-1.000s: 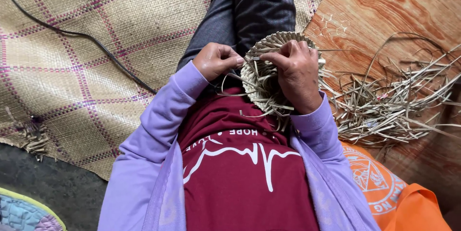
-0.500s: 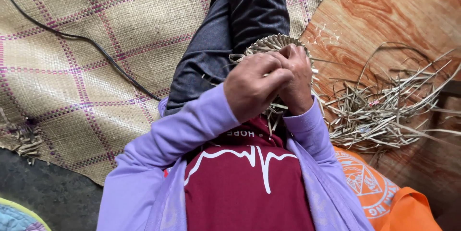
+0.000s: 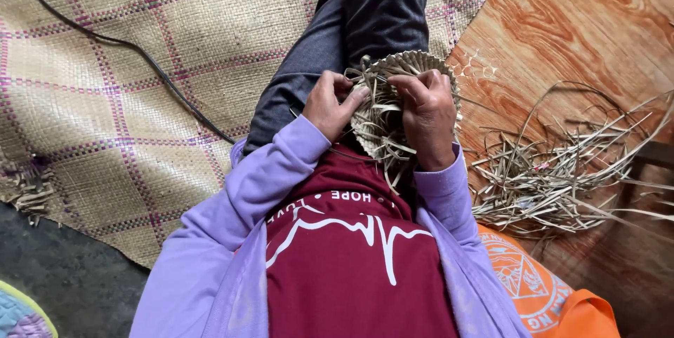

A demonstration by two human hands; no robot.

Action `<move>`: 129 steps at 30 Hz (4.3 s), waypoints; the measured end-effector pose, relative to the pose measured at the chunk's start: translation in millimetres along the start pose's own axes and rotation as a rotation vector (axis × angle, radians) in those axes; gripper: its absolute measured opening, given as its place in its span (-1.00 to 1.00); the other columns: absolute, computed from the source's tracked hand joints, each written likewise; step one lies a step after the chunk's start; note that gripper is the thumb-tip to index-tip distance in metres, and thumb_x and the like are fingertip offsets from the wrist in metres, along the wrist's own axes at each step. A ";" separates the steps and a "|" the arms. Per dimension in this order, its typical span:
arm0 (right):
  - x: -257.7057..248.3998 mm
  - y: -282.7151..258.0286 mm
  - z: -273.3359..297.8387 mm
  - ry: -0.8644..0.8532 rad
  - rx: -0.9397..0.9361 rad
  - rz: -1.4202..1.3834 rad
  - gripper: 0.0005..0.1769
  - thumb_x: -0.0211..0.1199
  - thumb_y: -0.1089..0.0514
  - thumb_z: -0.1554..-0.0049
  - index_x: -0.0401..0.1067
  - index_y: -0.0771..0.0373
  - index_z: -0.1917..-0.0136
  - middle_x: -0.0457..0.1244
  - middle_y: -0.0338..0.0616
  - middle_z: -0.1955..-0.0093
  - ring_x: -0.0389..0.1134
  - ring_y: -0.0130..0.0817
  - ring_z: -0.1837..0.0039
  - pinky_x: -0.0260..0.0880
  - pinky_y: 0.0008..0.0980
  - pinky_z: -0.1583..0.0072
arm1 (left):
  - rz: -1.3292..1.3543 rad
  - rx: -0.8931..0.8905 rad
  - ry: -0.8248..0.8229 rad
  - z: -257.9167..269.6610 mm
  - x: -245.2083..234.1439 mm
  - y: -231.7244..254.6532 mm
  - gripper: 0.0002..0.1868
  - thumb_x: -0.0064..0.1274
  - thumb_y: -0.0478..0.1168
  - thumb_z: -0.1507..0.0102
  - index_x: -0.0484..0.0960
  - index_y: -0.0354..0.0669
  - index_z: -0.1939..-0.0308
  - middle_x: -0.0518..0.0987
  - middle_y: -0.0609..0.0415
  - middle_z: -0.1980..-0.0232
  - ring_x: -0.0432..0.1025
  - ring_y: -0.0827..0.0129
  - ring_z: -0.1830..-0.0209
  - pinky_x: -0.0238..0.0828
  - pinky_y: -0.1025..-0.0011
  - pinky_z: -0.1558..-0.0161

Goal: Weaving the sides of a small basket using dried plant fibers while sitting on a mat.

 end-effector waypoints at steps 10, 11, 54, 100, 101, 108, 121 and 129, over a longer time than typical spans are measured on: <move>0.9 4.3 -2.4 -0.025 -0.009 0.005 -0.77 0.32 0.21 -0.28 0.59 -0.16 -0.10 0.16 -0.19 0.11 0.26 -0.08 -0.03 0.37 -0.10 -0.10 | 0.280 -0.092 0.092 -10.6 16.5 -1.6 -0.80 0.44 -0.20 -0.13 0.75 0.01 0.22 0.74 0.04 0.31 0.67 0.32 0.25 0.59 0.39 0.18; 0.3 6.7 -2.6 -0.043 0.002 -0.029 -0.77 0.32 0.21 -0.28 0.59 -0.16 -0.10 0.17 -0.19 0.12 0.27 -0.07 -0.02 0.38 -0.09 -0.10 | 0.298 -0.100 0.095 -10.4 17.8 -2.1 -0.81 0.43 -0.22 -0.11 0.77 0.04 0.22 0.74 0.05 0.34 0.66 0.38 0.28 0.59 0.42 0.20; -12.8 -9.0 -8.2 0.007 -0.106 0.251 -0.87 0.31 0.09 -0.28 0.55 -0.19 -0.06 0.15 -0.32 0.17 0.28 -0.26 0.07 0.12 -0.16 -0.14 | 0.286 -0.130 -0.038 -21.4 19.6 18.1 -0.85 0.22 -0.21 -0.28 0.81 -0.03 0.10 0.75 -0.02 0.25 0.62 0.37 0.13 0.58 0.29 0.04; -39.8 14.7 27.2 -0.056 0.021 0.296 -0.83 0.41 0.12 -0.24 0.62 -0.24 -0.03 0.19 -0.32 0.14 0.29 -0.27 0.00 0.01 -0.14 -0.22 | 0.644 -0.365 0.093 -14.1 44.8 1.6 -0.69 0.51 -0.18 -0.11 0.80 -0.20 0.14 0.71 -0.01 0.31 0.58 0.48 0.32 0.67 0.44 0.23; -40.8 15.6 28.0 -0.065 0.037 0.278 -0.82 0.40 0.12 -0.25 0.62 -0.24 -0.05 0.19 -0.31 0.14 0.30 -0.28 -0.01 0.01 -0.15 -0.22 | 0.661 -0.372 0.093 -13.7 44.5 3.4 -0.69 0.51 -0.19 -0.10 0.79 -0.21 0.14 0.70 -0.01 0.32 0.58 0.47 0.32 0.67 0.43 0.23; -42.7 25.4 35.4 -0.100 0.092 0.195 -0.80 0.39 0.12 -0.26 0.62 -0.25 -0.08 0.22 -0.26 0.14 0.33 -0.24 -0.03 0.01 -0.12 -0.22 | 0.668 -0.347 0.099 -15.5 47.3 -0.5 -0.74 0.47 -0.23 -0.11 0.80 -0.20 0.16 0.71 -0.01 0.33 0.58 0.46 0.33 0.65 0.43 0.25; -44.8 42.3 45.9 -0.141 0.190 0.103 -0.79 0.38 0.12 -0.27 0.62 -0.25 -0.11 0.23 -0.28 0.14 0.34 -0.27 -0.02 0.05 -0.20 -0.20 | 0.681 -0.334 0.094 -14.9 44.8 6.2 -0.75 0.45 -0.24 -0.12 0.81 -0.20 0.15 0.71 -0.04 0.33 0.58 0.45 0.33 0.65 0.43 0.26; -58.2 24.6 36.9 -0.091 0.202 -0.115 -0.77 0.38 0.35 -0.23 0.68 0.02 -0.05 0.21 -0.03 0.21 0.33 -0.07 0.11 0.30 -0.20 -0.02 | 0.704 -0.348 0.104 -17.8 45.0 0.8 -0.75 0.43 -0.28 -0.14 0.79 -0.26 0.14 0.70 -0.06 0.33 0.58 0.41 0.32 0.65 0.42 0.25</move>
Point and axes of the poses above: each hand's wrist, its own z-axis away from the middle knuckle, its own x-axis out of the palm, y = z × x, the point moved 3 cm from there along -z, towards the middle knuckle
